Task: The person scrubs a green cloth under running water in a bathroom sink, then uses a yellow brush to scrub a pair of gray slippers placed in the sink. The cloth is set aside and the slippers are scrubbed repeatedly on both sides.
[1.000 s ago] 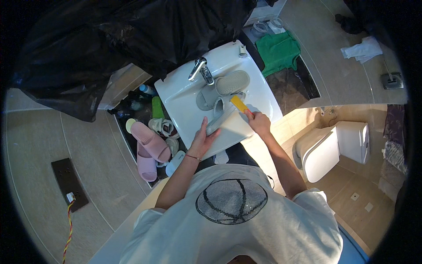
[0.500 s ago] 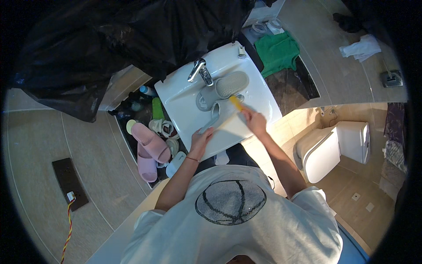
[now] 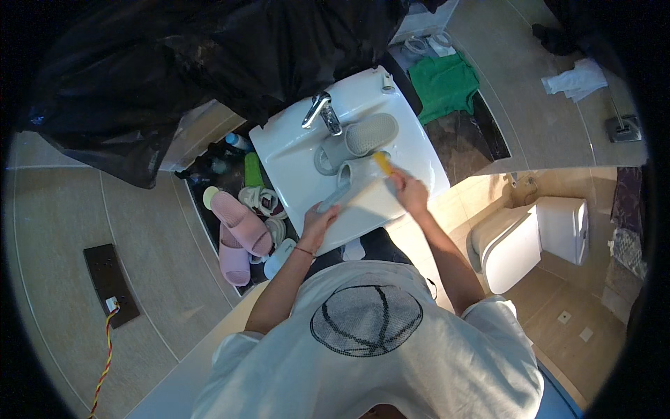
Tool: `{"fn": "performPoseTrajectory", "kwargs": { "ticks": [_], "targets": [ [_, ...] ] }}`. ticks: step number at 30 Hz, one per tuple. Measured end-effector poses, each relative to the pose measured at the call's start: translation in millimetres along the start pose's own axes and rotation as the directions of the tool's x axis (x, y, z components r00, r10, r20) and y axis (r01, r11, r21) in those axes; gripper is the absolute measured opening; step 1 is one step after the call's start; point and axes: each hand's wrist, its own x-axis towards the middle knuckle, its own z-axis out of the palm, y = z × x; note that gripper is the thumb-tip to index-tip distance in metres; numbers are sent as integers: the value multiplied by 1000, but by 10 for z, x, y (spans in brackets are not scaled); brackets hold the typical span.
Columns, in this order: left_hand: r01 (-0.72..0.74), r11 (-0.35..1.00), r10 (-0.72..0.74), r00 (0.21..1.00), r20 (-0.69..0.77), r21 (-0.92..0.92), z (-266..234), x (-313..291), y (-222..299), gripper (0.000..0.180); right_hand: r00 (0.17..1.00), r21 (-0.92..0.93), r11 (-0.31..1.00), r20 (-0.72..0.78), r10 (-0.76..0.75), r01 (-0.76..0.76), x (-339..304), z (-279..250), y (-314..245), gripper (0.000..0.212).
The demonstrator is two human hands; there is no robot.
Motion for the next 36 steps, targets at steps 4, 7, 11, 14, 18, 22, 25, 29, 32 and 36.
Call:
{"fn": "performPoseTrajectory", "kwargs": {
  "ticks": [4,7,11,14,18,22,25,29,32,36],
  "targets": [
    [-205,876,251,967,-48,437,-58,55,-86,81,999,-27,999,38,-31,32,-121,-119,-30,32],
    [-279,743,366,930,-21,609,-72,21,-103,87,986,172,971,-31,-164,167,-373,3,-205,30],
    [-285,612,399,917,23,738,7,-107,37,86,998,118,993,-58,16,-9,-107,135,158,29],
    [-326,471,479,875,72,820,-13,-131,49,85,998,101,993,24,-66,63,-213,20,-16,29],
    [-366,320,569,812,132,874,-111,-78,-113,85,991,58,992,72,-116,111,-224,148,-98,30],
    [-377,295,565,810,158,878,-115,-51,-68,86,995,-16,995,31,-99,100,-18,157,-5,30],
    [-341,252,562,813,150,906,-91,-75,-75,87,962,-32,966,105,-253,257,-226,58,-338,29],
    [-309,238,458,872,174,921,-170,-22,-18,94,996,-95,992,44,-80,84,198,152,27,29],
    [-324,213,467,862,196,922,-176,16,-43,94,975,-166,964,113,-191,209,59,169,-164,28],
    [-311,202,477,860,184,929,-199,-7,-84,94,950,-146,961,240,-198,237,70,136,-358,28]
  ]
}}
